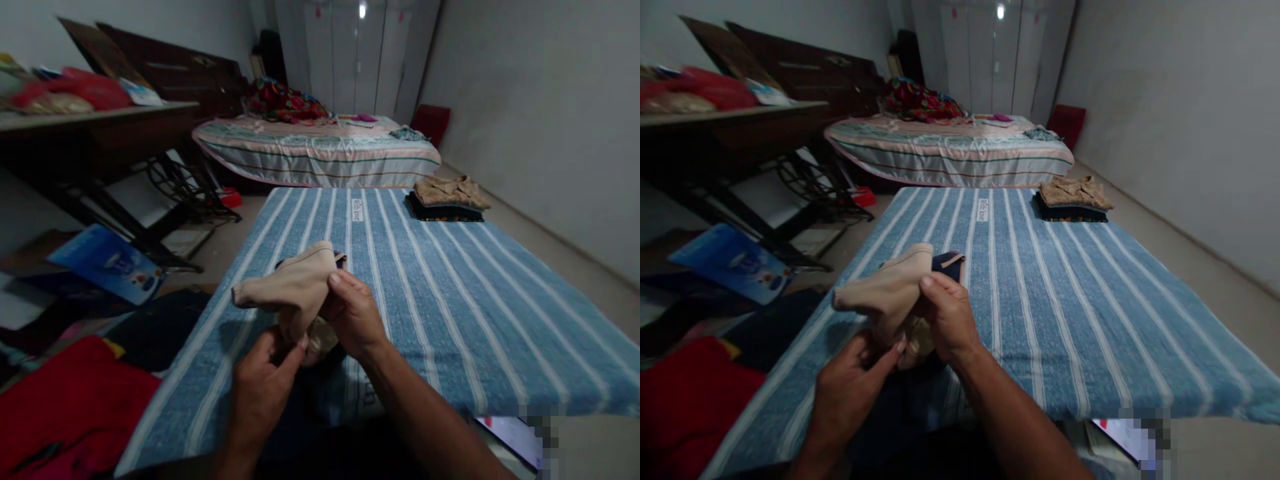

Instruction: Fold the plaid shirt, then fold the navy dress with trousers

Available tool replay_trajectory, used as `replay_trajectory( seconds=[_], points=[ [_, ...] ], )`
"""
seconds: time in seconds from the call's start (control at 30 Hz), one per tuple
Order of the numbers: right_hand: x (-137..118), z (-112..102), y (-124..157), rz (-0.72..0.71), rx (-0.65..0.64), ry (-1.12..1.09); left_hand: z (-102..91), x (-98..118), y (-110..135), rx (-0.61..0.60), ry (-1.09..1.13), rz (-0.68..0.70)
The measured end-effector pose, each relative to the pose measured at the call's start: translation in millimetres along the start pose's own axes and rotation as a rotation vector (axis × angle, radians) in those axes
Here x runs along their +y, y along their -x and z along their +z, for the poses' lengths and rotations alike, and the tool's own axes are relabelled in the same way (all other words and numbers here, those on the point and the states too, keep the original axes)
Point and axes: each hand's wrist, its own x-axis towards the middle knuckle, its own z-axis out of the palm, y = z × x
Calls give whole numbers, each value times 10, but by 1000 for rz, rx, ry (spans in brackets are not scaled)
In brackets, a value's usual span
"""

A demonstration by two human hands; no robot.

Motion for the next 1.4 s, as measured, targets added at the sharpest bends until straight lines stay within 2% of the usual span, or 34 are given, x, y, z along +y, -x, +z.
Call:
replay_trajectory(
  seconds=[0.1,0.2,0.4,0.53,0.7,0.77,0.87,1.03,1.17,1.4],
  points=[
    [-47,-42,-9,-23,37,10,-27,12,21,-70,111,-64],
    [-72,-47,-20,-26,33,22,-30,24,42,-88,173,-110],
    [-45,32,-18,-27,-61,142,-60,61,34,-22,199,-135],
    [-10,3,11,-71,-200,442,-88,19,15,61,181,-167],
    [75,-223,7,-256,-128,880,-81,-159,-8,183,373,-275],
    [126,-330,13,-251,-126,1045,-81,-213,-22,214,489,-325],
    [188,-440,58,-225,-191,1215,-100,-242,-48,261,607,-387],
    [199,-488,156,-272,-299,1250,-166,-219,-95,324,679,-417],
    [189,-505,185,-258,-370,1387,-193,-208,-125,382,717,-409],
    [201,-524,231,-270,-339,1364,-192,-258,-119,404,761,-414]
  ],
)
